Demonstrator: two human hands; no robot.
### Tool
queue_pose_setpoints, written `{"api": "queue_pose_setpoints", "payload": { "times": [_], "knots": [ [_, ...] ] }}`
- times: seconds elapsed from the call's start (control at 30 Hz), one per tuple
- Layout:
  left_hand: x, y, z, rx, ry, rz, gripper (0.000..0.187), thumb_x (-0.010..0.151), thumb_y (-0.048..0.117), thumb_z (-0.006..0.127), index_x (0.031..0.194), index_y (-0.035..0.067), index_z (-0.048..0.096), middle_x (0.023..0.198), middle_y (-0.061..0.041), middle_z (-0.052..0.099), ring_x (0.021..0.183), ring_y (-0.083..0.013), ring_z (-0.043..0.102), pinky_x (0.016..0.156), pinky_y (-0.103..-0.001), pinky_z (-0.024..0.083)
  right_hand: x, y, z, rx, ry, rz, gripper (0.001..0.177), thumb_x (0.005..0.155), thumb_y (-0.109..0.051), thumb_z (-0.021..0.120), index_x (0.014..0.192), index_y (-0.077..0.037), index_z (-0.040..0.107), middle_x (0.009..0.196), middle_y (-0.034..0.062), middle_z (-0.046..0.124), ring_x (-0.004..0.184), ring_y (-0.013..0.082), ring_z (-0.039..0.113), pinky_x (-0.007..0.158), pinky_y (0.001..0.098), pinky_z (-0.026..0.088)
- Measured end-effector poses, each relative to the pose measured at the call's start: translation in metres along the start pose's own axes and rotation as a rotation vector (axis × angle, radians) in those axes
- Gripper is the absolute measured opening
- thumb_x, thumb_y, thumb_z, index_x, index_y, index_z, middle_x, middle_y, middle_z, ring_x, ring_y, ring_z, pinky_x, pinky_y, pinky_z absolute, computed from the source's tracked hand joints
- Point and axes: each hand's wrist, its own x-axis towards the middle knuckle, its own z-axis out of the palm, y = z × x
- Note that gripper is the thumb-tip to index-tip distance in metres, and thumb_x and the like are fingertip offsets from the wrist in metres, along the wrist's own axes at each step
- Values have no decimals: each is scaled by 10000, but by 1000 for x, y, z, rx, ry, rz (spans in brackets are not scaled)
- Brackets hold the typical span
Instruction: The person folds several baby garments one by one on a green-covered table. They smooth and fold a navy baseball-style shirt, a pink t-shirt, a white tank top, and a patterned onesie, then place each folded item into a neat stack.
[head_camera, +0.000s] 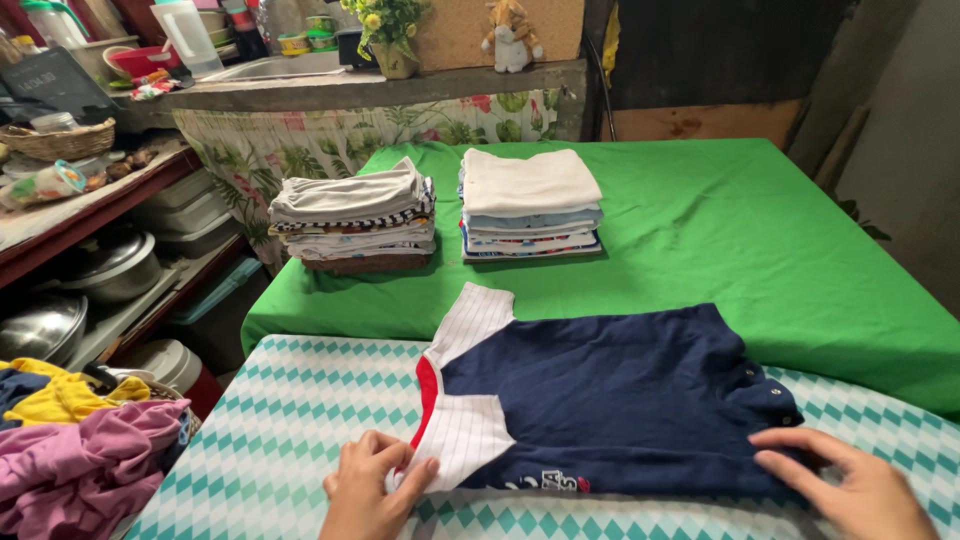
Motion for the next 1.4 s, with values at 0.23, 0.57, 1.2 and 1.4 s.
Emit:
{"api": "queue_pose_setpoints", "payload": {
  "times": [0.23,0.57,1.2,1.4],
  "knots": [
    [-13,-1,-12,151,-150,-167,382,644,589,846,818,251,810,981,80,634,1047,-132,529,958,-397,332,23,30,1,-107,-186,-26,215,855,-316,856,1052,-237,817,1087,-37,778,1090,125,712,1032,297,569],
    [-8,86,-1,115,332,308,643,699,288,813,1289,140,606,1472,-145,465,1467,-344,316,1134,-678,50,-27,-78,41,-96,386,-946,377,763,-374,713,1134,-305,724,1560,-25,468,1428,223,495,1135,449,424],
    [-15,86,68,171,215,605,1277,538,871,728,1549,193,345,1655,-265,84,1507,-582,13,979,-895,-8,-27,-23,76,-388,654,-685,640,648,-707,666,1190,-368,627,1608,8,397,1450,231,385,1165,608,287],
    [-4,53,36,-99,-75,677,548,579,402,964,952,161,643,1579,-142,366,1516,-428,199,1104,-748,111,-20,10,43,-376,526,-890,323,568,-644,806,764,-420,681,1382,-102,595,1409,217,488,1152,504,346]
  ]
}}
